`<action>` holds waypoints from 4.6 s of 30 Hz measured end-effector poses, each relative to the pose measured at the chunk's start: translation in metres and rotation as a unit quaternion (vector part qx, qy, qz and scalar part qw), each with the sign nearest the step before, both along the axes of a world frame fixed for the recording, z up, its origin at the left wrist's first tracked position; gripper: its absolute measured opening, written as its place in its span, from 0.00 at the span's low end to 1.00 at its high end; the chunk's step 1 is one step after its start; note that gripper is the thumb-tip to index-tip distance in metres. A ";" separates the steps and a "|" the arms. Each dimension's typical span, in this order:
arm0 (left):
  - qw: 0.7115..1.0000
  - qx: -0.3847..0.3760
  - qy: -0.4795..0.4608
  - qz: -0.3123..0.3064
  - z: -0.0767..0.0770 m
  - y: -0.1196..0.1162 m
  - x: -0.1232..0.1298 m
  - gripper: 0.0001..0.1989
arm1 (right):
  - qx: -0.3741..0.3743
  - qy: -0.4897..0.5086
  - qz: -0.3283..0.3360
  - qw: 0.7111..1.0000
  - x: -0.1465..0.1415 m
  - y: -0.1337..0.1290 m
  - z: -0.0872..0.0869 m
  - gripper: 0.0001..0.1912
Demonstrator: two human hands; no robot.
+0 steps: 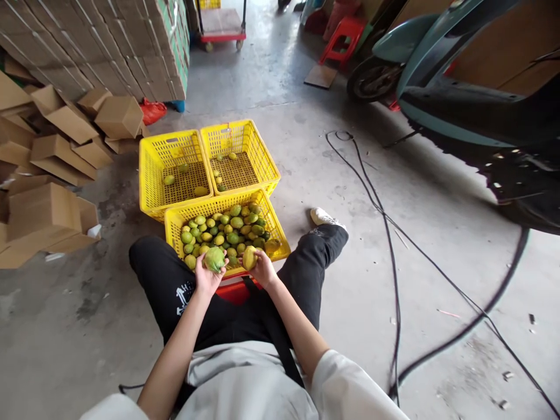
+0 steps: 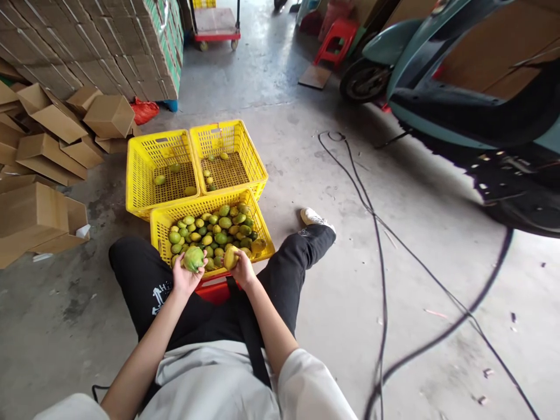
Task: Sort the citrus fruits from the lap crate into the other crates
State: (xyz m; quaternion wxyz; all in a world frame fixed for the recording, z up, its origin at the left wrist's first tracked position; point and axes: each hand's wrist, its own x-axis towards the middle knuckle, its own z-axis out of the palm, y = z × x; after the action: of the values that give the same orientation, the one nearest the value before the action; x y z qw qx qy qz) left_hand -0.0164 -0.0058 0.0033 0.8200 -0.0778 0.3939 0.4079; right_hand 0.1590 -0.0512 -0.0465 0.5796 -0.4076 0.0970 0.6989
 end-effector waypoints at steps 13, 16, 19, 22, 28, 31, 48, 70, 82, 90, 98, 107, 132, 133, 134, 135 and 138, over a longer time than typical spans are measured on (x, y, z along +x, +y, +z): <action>0.998 -0.040 0.042 0.005 -0.015 0.002 0.010 0.16 | 0.039 -0.060 -0.021 0.997 0.026 -0.020 -0.005 0.14; 0.999 -0.027 0.039 0.017 -0.015 0.002 0.011 0.16 | 0.032 -0.037 -0.014 0.999 0.027 -0.022 -0.008 0.14; 0.999 -0.022 0.032 0.007 -0.016 0.001 0.012 0.18 | 0.030 -0.019 -0.042 0.998 0.030 -0.023 -0.013 0.12; 0.999 -0.026 0.032 -0.013 -0.017 0.001 0.011 0.19 | 0.044 -0.018 -0.044 0.998 0.033 -0.023 -0.016 0.15; 0.998 -0.042 0.049 -0.011 -0.020 0.004 0.010 0.18 | 0.026 -0.056 -0.007 0.998 0.032 -0.023 -0.017 0.16; 0.997 -0.054 0.054 -0.023 -0.020 0.004 0.011 0.18 | 0.010 -0.078 -0.007 0.997 0.030 -0.024 -0.018 0.16; 0.991 -0.086 0.103 -0.009 -0.021 -0.007 0.009 0.18 | 0.078 0.006 0.119 0.990 -0.013 0.006 0.002 0.18; 0.992 -0.106 0.011 -0.071 -0.040 -0.043 0.002 0.19 | 0.032 -0.012 0.171 0.985 -0.001 0.007 -0.021 0.21; 0.987 -0.080 -0.002 -0.141 -0.021 0.004 -0.013 0.19 | 0.074 -0.097 0.198 0.973 -0.005 0.002 0.004 0.22; 0.971 -0.083 -0.019 -0.225 -0.027 0.026 -0.020 0.15 | 0.045 -0.049 0.133 0.989 -0.009 0.003 0.008 0.27; 0.972 -0.068 -0.014 -0.225 -0.050 0.035 -0.018 0.18 | 0.034 -0.084 0.151 0.984 -0.007 -0.001 -0.002 0.25; 0.955 0.036 0.047 -0.289 -0.048 0.031 -0.012 0.15 | 0.046 -0.095 0.108 0.988 -0.008 -0.004 -0.011 0.25; 0.974 -0.043 -0.003 -0.222 -0.053 0.036 -0.010 0.20 | 0.066 -0.001 0.091 0.994 -0.004 -0.003 -0.022 0.24; 0.974 -0.045 0.001 -0.222 -0.053 0.037 -0.010 0.20 | 0.070 0.004 0.087 0.994 -0.004 -0.002 -0.022 0.24; 0.974 -0.047 0.004 -0.220 -0.054 0.037 -0.010 0.20 | 0.074 0.007 0.084 0.994 -0.003 -0.003 -0.022 0.24; 0.974 -0.049 0.004 -0.220 -0.054 0.038 -0.010 0.21 | 0.079 0.007 0.080 0.994 -0.003 -0.003 -0.022 0.24; 0.975 -0.054 -0.009 -0.216 -0.057 0.038 -0.010 0.21 | 0.082 -0.019 0.083 0.993 -0.002 -0.005 -0.019 0.24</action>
State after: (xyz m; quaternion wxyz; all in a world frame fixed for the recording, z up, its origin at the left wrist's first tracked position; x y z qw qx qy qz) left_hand -0.0265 0.0321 -0.0535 0.8869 -0.0384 0.4153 0.1987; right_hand 0.1572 -0.0562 -0.0658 0.5529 -0.3788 -0.0054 0.7421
